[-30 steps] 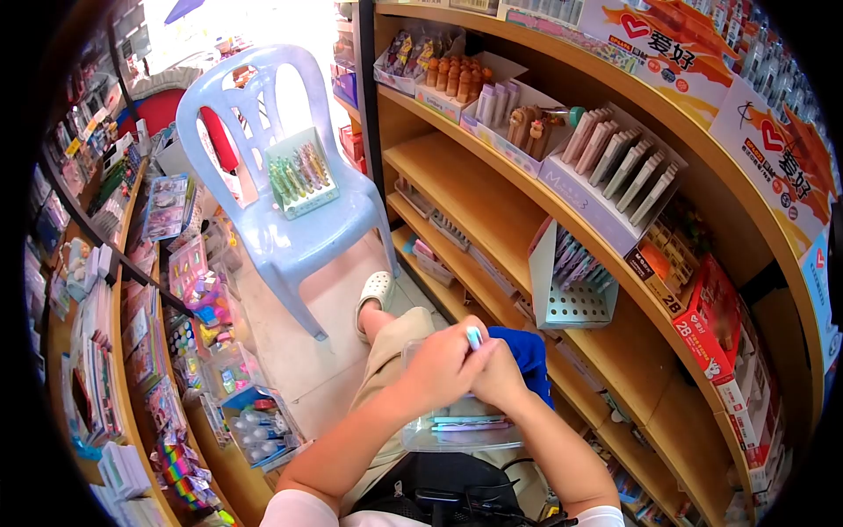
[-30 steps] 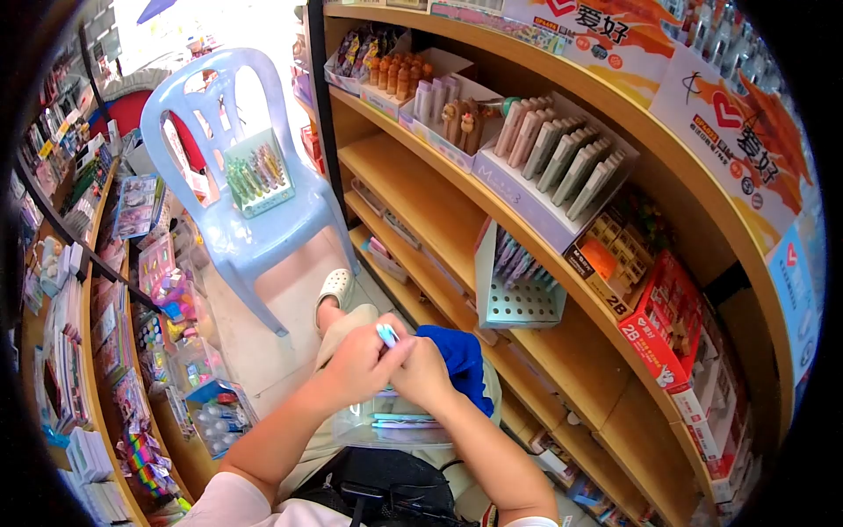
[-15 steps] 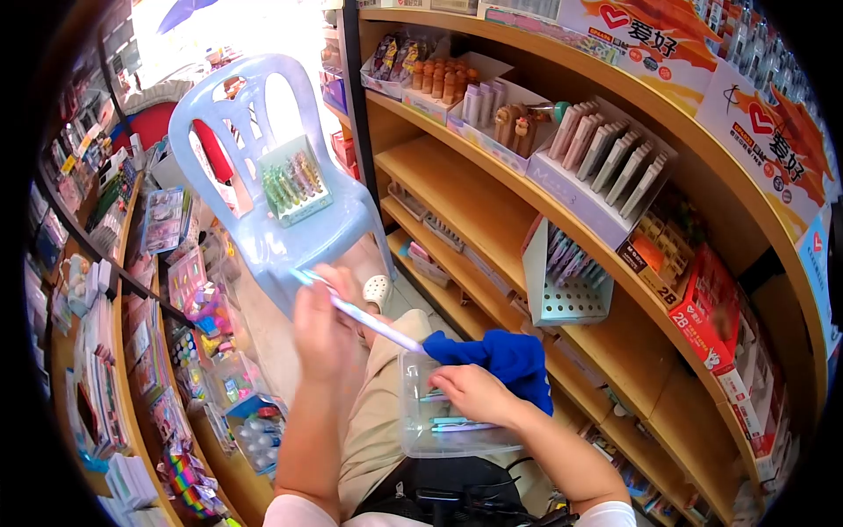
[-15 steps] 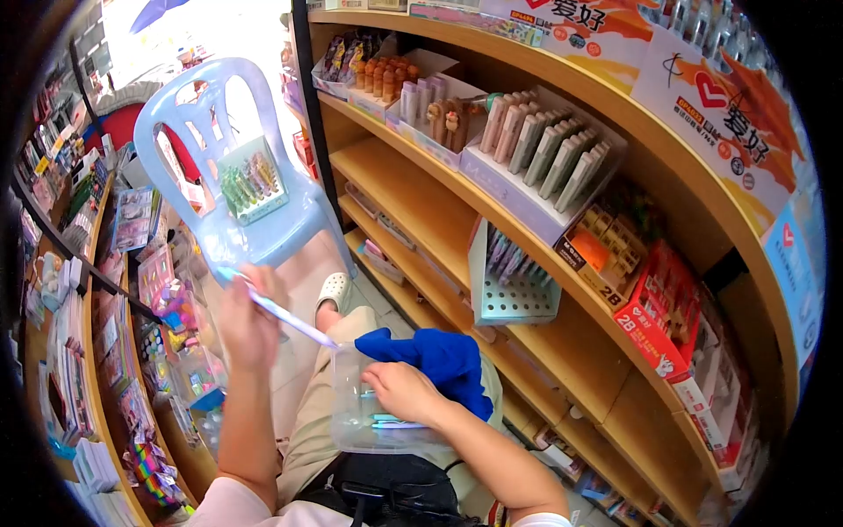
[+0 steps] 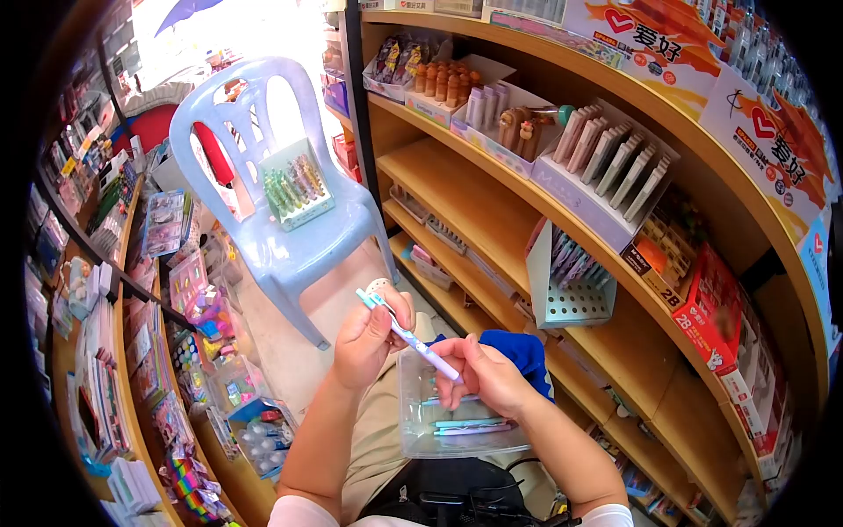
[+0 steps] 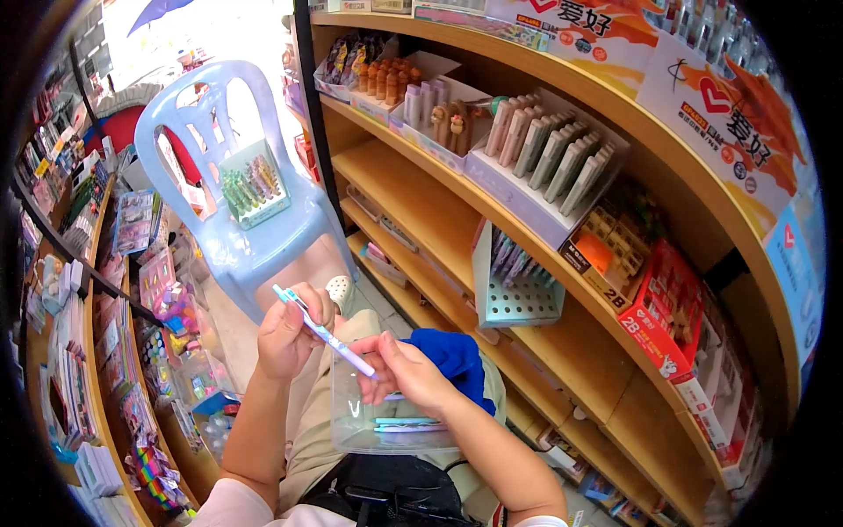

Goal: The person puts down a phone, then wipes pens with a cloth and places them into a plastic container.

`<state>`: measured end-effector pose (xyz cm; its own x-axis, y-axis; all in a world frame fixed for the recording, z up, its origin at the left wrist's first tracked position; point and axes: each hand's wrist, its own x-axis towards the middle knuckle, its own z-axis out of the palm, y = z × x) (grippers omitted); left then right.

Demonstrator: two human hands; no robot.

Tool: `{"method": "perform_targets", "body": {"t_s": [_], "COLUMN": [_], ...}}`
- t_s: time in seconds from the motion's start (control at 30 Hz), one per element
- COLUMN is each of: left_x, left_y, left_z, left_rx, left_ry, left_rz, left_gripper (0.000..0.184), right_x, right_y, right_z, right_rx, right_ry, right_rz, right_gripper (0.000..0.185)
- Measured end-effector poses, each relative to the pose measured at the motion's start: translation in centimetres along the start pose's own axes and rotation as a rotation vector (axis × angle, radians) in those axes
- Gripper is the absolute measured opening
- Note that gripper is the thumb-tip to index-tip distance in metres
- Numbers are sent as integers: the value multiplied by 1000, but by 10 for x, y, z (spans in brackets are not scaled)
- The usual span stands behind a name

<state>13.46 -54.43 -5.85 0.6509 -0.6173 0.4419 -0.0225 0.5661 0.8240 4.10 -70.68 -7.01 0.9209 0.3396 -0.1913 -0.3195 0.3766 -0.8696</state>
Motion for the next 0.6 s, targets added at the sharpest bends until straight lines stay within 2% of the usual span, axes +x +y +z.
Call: {"method": "perform_targets", "body": {"t_s": [0.1,0.2,0.3,0.33,0.43,0.6], "left_x": [-2,-4,-8,-8,-9,-12], "left_y": [-6,-13,-19,-21,-29,-30], "left_z": [0,1,8,15,25,23], "left_rx": [13,36,113,157,136,157], "left_ry": [-15,10,155,209,301,350], "left_rz": [-19,-68,-184,-222,-287,-261], "left_gripper": [34,31,24,22,15,14], "right_x": [2,3,3,4,5,4], "right_y": [1,1,6,8,8,6], "right_z": [3,2,-1,3,7,6], "right_rx": [9,26,-175,-342,-800,-868], "right_ry": [-50,-111,-30,139,291,233], "right_rz": [-47,-38,-104,-171,-354,-272], "right_gripper": [61,53,36,30,29,29]}}
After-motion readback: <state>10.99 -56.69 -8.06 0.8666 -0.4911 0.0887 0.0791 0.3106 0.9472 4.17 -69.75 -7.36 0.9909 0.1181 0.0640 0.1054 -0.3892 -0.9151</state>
